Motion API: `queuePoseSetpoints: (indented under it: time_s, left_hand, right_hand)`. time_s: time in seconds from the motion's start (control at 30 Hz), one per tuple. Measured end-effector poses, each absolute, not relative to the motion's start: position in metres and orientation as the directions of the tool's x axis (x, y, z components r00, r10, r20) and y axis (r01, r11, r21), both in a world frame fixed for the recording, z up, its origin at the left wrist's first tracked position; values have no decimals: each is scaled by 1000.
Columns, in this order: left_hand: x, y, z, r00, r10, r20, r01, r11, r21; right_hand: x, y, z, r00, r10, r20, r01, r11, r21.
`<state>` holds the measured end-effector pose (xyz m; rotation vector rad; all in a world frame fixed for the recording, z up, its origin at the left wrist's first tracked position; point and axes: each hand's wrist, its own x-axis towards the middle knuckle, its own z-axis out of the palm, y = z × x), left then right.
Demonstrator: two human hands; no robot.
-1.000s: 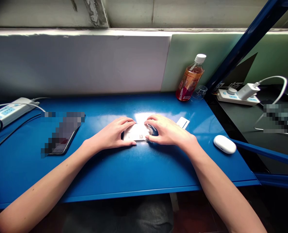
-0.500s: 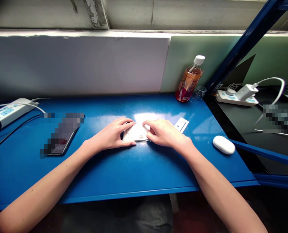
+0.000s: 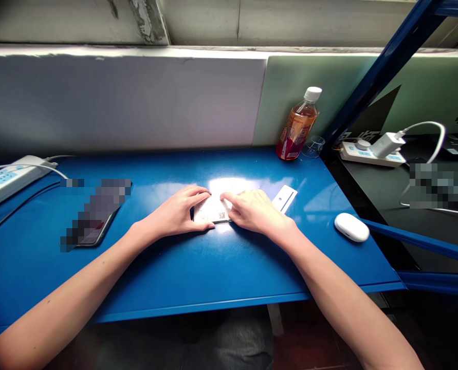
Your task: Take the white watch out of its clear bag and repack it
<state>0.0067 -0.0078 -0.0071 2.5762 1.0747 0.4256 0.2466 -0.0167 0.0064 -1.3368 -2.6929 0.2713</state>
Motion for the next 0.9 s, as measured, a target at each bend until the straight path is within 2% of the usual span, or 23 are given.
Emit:
queuePoseSetpoints:
  time_s: [0.07, 0.13, 0.23, 0.43, 0.53, 0.7, 0.9]
  left_hand:
    - [7, -8, -8, 669, 726, 158, 628, -666, 403]
    - [7, -7, -10, 664, 729, 166, 625, -664, 411]
    - [8, -7, -10, 659, 733, 168, 627, -659, 416]
    - [8, -8, -8, 637, 751, 171, 634, -638, 437]
    - [7, -6, -9, 644, 745, 175, 621, -642, 451]
    - [5, -5, -9, 648, 746, 153, 628, -637, 447]
    - [7, -8, -4, 648, 749, 139, 645, -636, 423]
  right_hand:
    - [243, -18, 6, -578, 815, 38, 800, 575, -172]
    - [241, -19, 4, -558, 829, 44, 810, 555, -187]
    - [241, -19, 2, -529, 846, 65, 810, 526, -259]
    - [238, -19, -4, -472, 875, 110, 748, 464, -474]
    - [239, -16, -4, -406, 909, 93, 759, 392, -520]
    - [247, -9, -1, -341, 940, 12, 807, 299, -509]
    - [252, -10, 7, -321, 946, -49, 892, 284, -352]
